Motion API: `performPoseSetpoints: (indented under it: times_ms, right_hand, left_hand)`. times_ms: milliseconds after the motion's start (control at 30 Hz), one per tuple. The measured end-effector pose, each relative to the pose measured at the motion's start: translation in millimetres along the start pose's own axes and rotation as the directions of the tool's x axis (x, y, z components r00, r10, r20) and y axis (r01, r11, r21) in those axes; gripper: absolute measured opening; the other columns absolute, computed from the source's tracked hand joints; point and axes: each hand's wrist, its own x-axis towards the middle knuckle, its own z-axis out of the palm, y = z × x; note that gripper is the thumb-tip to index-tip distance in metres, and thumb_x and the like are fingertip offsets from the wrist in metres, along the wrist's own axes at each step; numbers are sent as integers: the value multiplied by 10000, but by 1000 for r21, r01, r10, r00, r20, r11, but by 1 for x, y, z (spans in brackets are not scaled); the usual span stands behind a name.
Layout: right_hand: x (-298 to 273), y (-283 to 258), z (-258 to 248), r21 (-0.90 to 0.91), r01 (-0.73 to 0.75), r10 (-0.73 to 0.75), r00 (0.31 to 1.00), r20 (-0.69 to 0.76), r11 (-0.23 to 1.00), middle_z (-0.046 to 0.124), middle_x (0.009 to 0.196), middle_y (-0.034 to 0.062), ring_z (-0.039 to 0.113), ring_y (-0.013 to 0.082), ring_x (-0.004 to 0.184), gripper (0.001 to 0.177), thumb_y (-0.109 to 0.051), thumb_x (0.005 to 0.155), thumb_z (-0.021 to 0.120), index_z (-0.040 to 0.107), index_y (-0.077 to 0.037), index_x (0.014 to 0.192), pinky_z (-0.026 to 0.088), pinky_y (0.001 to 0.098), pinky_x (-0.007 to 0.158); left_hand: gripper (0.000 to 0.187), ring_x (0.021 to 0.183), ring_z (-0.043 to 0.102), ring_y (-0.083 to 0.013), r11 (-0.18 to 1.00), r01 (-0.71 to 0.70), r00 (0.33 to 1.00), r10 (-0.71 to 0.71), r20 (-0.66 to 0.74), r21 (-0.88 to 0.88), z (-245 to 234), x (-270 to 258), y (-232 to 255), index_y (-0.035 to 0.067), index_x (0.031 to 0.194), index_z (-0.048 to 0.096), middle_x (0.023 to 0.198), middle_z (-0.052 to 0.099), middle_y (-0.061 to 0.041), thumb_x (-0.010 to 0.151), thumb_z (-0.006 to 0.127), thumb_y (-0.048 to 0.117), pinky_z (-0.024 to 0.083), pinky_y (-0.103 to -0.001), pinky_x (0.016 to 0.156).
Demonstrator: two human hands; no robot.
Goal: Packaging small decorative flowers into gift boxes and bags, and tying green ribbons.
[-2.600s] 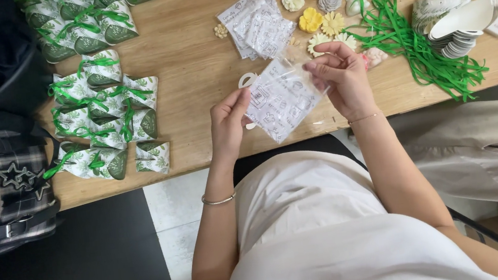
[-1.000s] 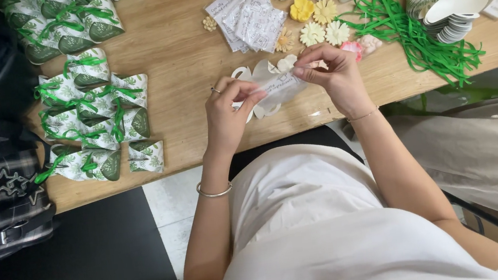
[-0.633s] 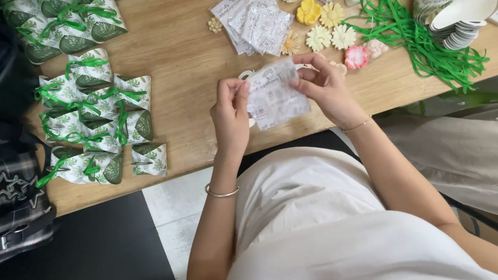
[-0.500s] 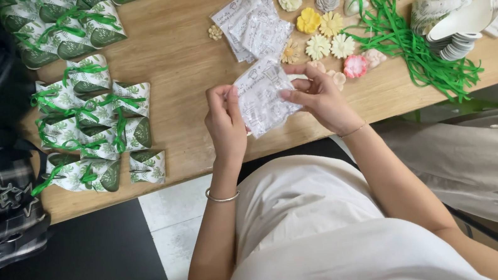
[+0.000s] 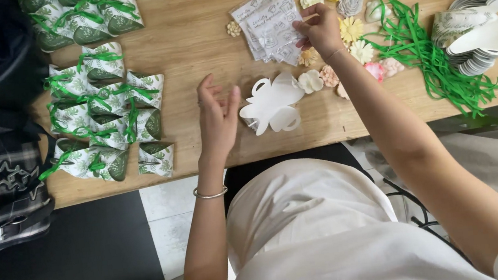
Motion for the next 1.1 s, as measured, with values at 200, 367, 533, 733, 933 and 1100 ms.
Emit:
performPoseSetpoints:
  times_ms: [200, 367, 533, 733, 933, 1100]
  right_hand:
    - [-58, -21, 8, -778, 375, -583, 812, 14, 504, 626, 1163, 240, 573, 442, 1131, 434, -186, 904, 851, 615, -55, 1244, 477, 483, 949]
    - [-159, -56, 12, -596, 573, -356, 819, 450, 563, 544, 1425, 171, 453, 361, 1367, 695, -262, 764, 866, 576, -110, 1376, 341, 572, 1092]
    - [-202, 15, 27, -776, 630, -312, 739, 597, 9, 529, 1517, 29, 333, 234, 1500, 782, -297, 668, 801, 590, -248, 1420, 89, 749, 1123]
    - [-208, 19, 25, -785, 619, -441, 699, 563, -21, 699, 1217, -43, 569, 185, 1303, 148, -232, 910, 670, 726, -214, 1046, 178, 682, 1236]
    - [-220, -57, -52, -914, 406, -727, 623, 291, -18, 705, 1211, -70, 633, 129, 977, 346, -212, 923, 701, 747, -243, 1265, 399, 467, 1020]
    - [-208, -57, -184, -996, -74, -846, 528, -74, 41, 743, 1254, -73, 661, 131, 987, 389, -23, 918, 693, 761, -239, 1233, 369, 413, 929]
  left_hand:
    - [1086, 1380, 362, -527, 983, -44, 958, -8, 287, 176, 28, -29, -5, 33, 1532, 165, 1465, 329, -346, 805, 853, 455, 419, -536, 1066]
    - [1022, 1383, 384, -526, 973, -111, 931, 31, 364, 200, 51, -34, -40, 100, 1527, 255, 1467, 401, -303, 712, 864, 193, 447, -534, 1049]
    - [976, 1290, 482, -449, 994, -87, 926, 55, 373, 68, 50, -29, -67, 75, 1492, 313, 1394, 508, -300, 694, 875, 73, 446, -515, 1032]
    - [724, 1133, 611, -255, 998, 54, 945, -40, 323, -35, 1, -31, -40, 37, 1400, 523, 1244, 624, -157, 774, 874, 133, 531, -372, 980]
    - [623, 1256, 565, -194, 881, 87, 976, 17, 216, -464, -8, -32, 61, 47, 1460, 410, 1432, 478, -139, 937, 745, 104, 557, -315, 1011]
    - [453, 1061, 640, -149, 861, 223, 921, -33, 389, -456, 36, -31, 51, 14, 1380, 514, 1312, 617, -122, 977, 706, 90, 541, -294, 921]
